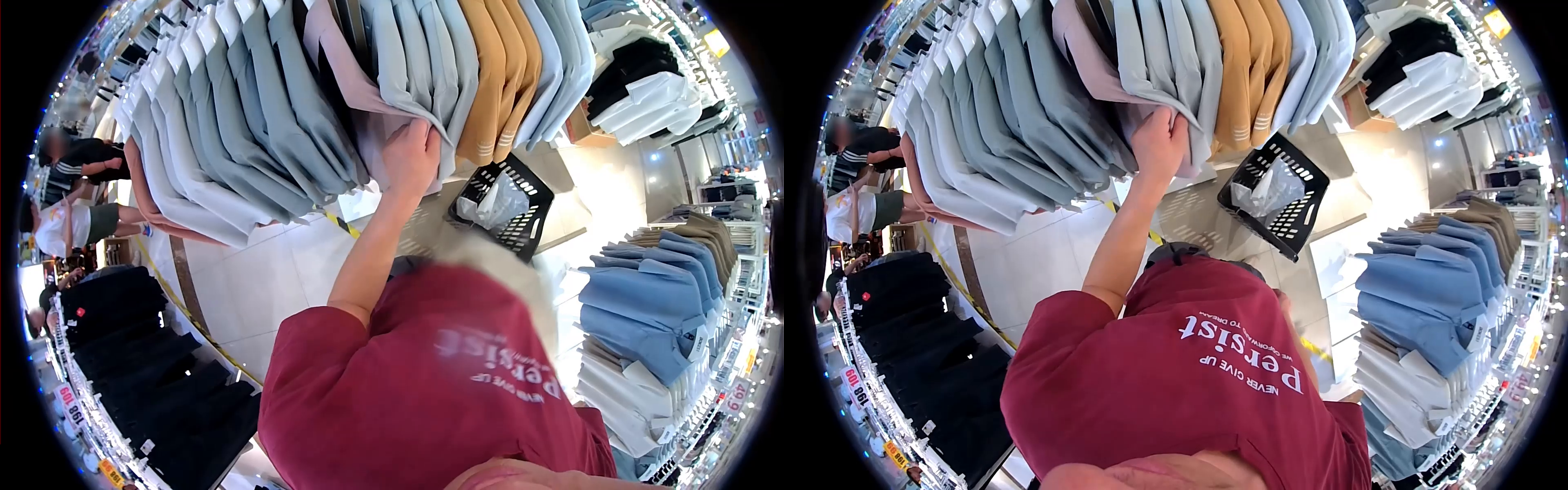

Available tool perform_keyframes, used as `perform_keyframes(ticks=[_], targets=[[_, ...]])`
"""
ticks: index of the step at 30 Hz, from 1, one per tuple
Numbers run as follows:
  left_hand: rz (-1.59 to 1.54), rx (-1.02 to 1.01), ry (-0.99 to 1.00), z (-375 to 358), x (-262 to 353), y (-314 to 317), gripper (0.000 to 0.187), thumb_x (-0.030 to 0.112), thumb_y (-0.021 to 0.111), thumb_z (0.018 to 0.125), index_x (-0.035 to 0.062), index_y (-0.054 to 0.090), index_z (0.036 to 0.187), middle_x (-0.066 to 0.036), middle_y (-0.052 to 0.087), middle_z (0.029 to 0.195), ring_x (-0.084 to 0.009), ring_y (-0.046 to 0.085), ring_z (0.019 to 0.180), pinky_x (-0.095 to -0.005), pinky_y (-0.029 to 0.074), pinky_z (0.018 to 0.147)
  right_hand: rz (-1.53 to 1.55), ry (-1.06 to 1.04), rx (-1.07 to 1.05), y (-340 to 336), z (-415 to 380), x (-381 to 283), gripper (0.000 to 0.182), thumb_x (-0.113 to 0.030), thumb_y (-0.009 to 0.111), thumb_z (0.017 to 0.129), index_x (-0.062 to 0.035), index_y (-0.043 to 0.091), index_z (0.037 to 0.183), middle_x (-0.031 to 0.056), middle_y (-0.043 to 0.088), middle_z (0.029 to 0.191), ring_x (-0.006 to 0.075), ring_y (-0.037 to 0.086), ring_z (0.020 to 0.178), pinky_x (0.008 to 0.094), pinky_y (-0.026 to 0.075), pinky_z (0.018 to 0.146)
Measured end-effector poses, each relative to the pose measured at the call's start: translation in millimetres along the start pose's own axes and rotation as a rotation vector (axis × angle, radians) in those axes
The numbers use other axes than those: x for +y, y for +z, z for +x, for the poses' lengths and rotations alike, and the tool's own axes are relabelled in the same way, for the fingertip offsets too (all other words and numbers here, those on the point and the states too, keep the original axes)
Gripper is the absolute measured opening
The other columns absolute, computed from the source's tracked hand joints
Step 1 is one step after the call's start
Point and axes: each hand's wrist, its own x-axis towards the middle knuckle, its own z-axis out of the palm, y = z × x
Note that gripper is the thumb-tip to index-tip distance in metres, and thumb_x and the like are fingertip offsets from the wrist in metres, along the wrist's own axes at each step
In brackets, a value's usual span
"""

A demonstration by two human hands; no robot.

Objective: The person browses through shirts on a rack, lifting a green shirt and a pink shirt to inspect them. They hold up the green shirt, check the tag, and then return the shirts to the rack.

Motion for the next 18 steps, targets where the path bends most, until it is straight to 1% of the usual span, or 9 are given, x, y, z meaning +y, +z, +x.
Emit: perform_keyframes(ticks=[5,7,9,11,13,14,16,17,18], targets=[[-0.046,-0.055,-0.023,0.5,4.4,-5.8,0.015,0.011,0.073,0.086,0.0070,0.058,0.086,-0.014,0.066,0.076,-0.0359,0.065,0.075,-0.0484,0.051,0.065,-0.006,0.002,0.003,0.1,-0.9,2.3,0.032,-0.028,0.071,0.090,-0.0026,0.073,0.110,0.0215,0.072,0.107,0.0391,0.071,0.097,0.0434,0.056,0.085],[-0.024,-0.080,0.029,-6.7,3.7,-25.8,0.015,0.011,0.076,0.085,0.0074,0.062,0.090,-0.012,0.068,0.080,-0.0347,0.065,0.075,-0.0468,0.052,0.068,-0.005,0.002,0.001,-1.8,-1.0,1.5,0.032,-0.028,0.071,0.090,-0.0026,0.073,0.110,0.0214,0.072,0.107,0.0390,0.071,0.097,0.0434,0.056,0.085],[-0.038,0.111,0.180,-9.2,5.1,-54.8,0.019,0.012,0.079,0.083,0.0071,0.068,0.097,-0.011,0.070,0.089,-0.0336,0.066,0.082,-0.0441,0.053,0.075,-0.004,0.001,0.007,-5.7,-0.4,0.5,0.032,-0.028,0.071,0.090,-0.0026,0.073,0.110,0.0213,0.072,0.106,0.0390,0.071,0.097,0.0433,0.056,0.085],[0.017,0.275,0.287,-16.5,-7.6,-90.2,0.030,0.009,0.081,0.085,0.0023,0.068,0.111,-0.012,0.072,0.112,-0.0313,0.066,0.104,-0.0393,0.052,0.089,0.002,0.001,0.023,-16.1,3.1,-1.3,0.032,-0.028,0.071,0.090,-0.0027,0.073,0.110,0.0213,0.072,0.106,0.0389,0.071,0.097,0.0433,0.056,0.085],[0.172,0.471,0.251,-21.9,-22.2,-115.6,0.039,0.014,0.081,0.088,0.0008,0.063,0.120,-0.017,0.064,0.128,-0.0343,0.062,0.115,-0.0423,0.049,0.095,-0.011,-0.012,0.019,-16.3,5.1,-5.9,0.031,-0.028,0.071,0.090,-0.0027,0.073,0.109,0.0212,0.072,0.105,0.0388,0.071,0.096,0.0433,0.056,0.085],[0.177,0.474,0.252,-19.0,-26.0,-121.4,0.039,0.014,0.081,0.088,0.0008,0.063,0.120,-0.017,0.064,0.128,-0.0343,0.062,0.115,-0.0423,0.049,0.095,-0.012,-0.015,0.022,-22.1,8.1,-5.7,0.031,-0.028,0.071,0.090,-0.0027,0.073,0.109,0.0212,0.072,0.105,0.0388,0.071,0.096,0.0433,0.056,0.085],[0.178,0.619,0.076,-10.9,-33.3,-130.7,0.054,0.014,0.080,0.089,-0.0006,0.053,0.134,-0.019,0.059,0.136,-0.0341,0.059,0.119,-0.0423,0.047,0.099,-0.025,-0.027,0.026,-28.5,12.2,-8.1,0.031,-0.028,0.071,0.091,-0.0028,0.073,0.109,0.0211,0.072,0.105,0.0388,0.071,0.096,0.0433,0.056,0.084],[0.149,0.535,-0.023,-9.4,-40.3,-133.2,0.065,0.012,0.080,0.088,-0.0007,0.046,0.142,-0.018,0.062,0.129,-0.0300,0.060,0.114,-0.0406,0.046,0.099,-0.030,-0.034,0.023,-27.1,12.9,-11.0,0.031,-0.028,0.071,0.091,-0.0028,0.073,0.109,0.0211,0.072,0.105,0.0387,0.071,0.096,0.0433,0.056,0.084],[0.156,0.547,-0.023,-6.8,-41.6,-131.8,0.065,0.012,0.080,0.088,-0.0007,0.046,0.142,-0.018,0.062,0.129,-0.0300,0.060,0.114,-0.0406,0.046,0.099,-0.034,-0.043,0.025,-30.0,15.1,-13.1,0.031,-0.028,0.071,0.091,-0.0028,0.073,0.109,0.0210,0.072,0.105,0.0387,0.071,0.096,0.0433,0.056,0.084]])
